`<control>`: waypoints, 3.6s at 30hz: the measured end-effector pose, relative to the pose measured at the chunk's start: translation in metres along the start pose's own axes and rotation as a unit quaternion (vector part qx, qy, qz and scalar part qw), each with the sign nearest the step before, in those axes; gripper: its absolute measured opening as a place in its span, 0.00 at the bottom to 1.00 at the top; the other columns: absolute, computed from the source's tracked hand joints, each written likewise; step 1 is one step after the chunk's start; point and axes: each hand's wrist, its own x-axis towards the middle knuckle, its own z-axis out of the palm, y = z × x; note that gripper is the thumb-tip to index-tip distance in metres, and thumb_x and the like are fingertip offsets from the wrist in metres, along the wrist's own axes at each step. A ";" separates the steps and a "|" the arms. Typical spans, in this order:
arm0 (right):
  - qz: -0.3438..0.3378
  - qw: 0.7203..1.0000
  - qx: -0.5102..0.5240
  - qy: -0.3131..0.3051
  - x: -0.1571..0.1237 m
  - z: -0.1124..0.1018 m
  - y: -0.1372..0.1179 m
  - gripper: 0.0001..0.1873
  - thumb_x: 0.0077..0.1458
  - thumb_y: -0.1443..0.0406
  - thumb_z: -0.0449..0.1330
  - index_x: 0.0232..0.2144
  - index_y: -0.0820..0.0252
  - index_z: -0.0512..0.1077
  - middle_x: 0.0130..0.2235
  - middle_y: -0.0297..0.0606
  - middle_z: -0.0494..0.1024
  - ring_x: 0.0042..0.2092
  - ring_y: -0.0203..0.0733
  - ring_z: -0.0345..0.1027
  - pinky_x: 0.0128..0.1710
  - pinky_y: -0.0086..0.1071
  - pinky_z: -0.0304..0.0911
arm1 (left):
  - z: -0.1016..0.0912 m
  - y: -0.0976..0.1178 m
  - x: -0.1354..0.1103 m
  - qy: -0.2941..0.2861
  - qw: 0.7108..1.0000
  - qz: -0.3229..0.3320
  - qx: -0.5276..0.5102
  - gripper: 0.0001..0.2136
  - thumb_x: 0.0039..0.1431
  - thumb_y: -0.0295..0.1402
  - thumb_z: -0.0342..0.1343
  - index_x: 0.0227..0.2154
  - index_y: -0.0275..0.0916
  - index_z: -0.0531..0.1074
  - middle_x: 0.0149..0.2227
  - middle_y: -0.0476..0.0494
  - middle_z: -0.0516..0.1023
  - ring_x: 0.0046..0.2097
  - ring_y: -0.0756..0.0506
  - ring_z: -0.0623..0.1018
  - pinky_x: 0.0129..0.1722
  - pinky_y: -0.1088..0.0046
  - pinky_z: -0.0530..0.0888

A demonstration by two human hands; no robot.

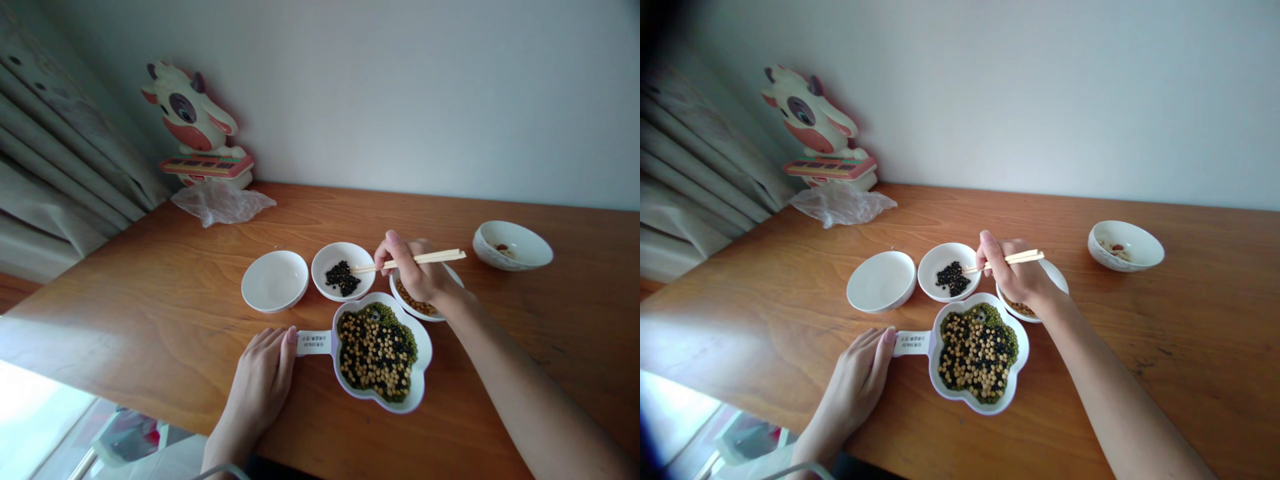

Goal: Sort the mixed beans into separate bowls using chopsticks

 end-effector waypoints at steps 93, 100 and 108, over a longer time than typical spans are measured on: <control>0.091 0.958 -0.148 -0.228 -0.015 -0.033 -0.090 0.37 0.71 0.42 0.40 0.23 0.60 0.68 0.22 0.34 0.71 0.23 0.34 0.59 0.28 0.37 0.48 | 0.001 -0.004 -0.001 0.022 0.999 -0.009 0.033 0.21 0.77 0.40 0.41 0.28 0.41 0.69 0.32 0.45 0.78 0.35 0.44 0.75 0.40 0.66 0.69; 0.076 0.959 -0.149 -0.227 -0.013 -0.033 -0.086 0.36 0.72 0.44 0.39 0.22 0.59 0.65 0.22 0.34 0.70 0.23 0.33 0.57 0.28 0.37 0.45 | 0.001 -0.004 0.000 0.023 0.999 -0.011 0.036 0.21 0.77 0.40 0.41 0.28 0.41 0.68 0.32 0.45 0.77 0.34 0.45 0.75 0.39 0.66 0.68; 0.061 0.962 -0.128 -0.232 -0.012 -0.031 -0.085 0.34 0.73 0.46 0.41 0.22 0.60 0.65 0.22 0.32 0.69 0.23 0.33 0.56 0.30 0.36 0.46 | 0.001 -0.004 0.000 0.022 0.999 -0.005 0.037 0.21 0.77 0.40 0.41 0.27 0.41 0.68 0.31 0.45 0.76 0.33 0.45 0.74 0.39 0.66 0.69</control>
